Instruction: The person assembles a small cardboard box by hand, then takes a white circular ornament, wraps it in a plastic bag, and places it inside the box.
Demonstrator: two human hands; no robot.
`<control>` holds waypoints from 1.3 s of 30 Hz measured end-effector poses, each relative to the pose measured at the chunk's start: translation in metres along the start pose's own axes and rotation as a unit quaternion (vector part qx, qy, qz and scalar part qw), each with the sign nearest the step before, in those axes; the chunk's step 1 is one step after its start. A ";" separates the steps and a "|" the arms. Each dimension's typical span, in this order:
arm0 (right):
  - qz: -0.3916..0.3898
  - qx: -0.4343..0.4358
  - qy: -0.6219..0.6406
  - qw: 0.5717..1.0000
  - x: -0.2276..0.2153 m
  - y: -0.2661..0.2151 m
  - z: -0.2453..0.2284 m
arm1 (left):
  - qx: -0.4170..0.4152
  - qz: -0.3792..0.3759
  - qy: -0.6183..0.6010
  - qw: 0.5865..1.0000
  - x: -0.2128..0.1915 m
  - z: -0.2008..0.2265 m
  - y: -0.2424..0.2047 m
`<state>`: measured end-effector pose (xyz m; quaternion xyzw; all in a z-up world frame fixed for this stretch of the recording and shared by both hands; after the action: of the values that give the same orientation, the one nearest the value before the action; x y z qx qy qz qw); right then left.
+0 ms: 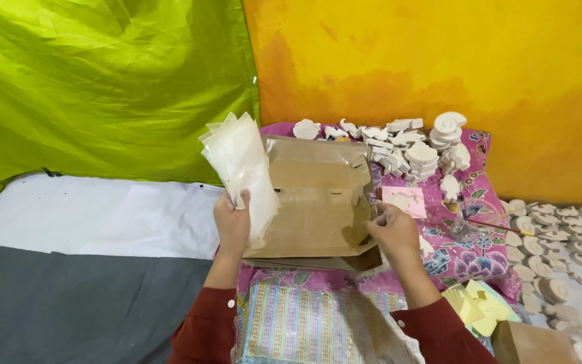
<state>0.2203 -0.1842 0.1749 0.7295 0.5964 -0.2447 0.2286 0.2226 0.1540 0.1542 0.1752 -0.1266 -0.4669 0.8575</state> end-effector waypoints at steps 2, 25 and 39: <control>-0.010 0.004 0.111 0.994 0.001 0.012 0.007 | 0.011 -0.002 -0.019 1.000 -0.004 0.013 0.000; -0.183 0.170 0.195 0.948 0.045 0.003 0.011 | 0.072 -0.047 0.018 0.996 -0.027 0.064 -0.003; 0.010 -0.174 0.286 0.942 -0.029 0.000 -0.044 | 0.311 -0.102 0.194 0.925 -0.060 0.105 -0.036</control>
<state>0.2190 -0.1792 0.2271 0.7235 0.6626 0.0842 0.1742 0.1237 0.1678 0.2310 0.5320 -0.0777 -0.4461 0.7155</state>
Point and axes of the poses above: each hand's wrist, its own y-axis towards the middle knuckle, its own x-axis out of the palm, z = x × y, the point moved 5 cm from there along y, towards the middle knuckle, and after that the axes turned 7 degrees about -y, right-handed, at the moved point
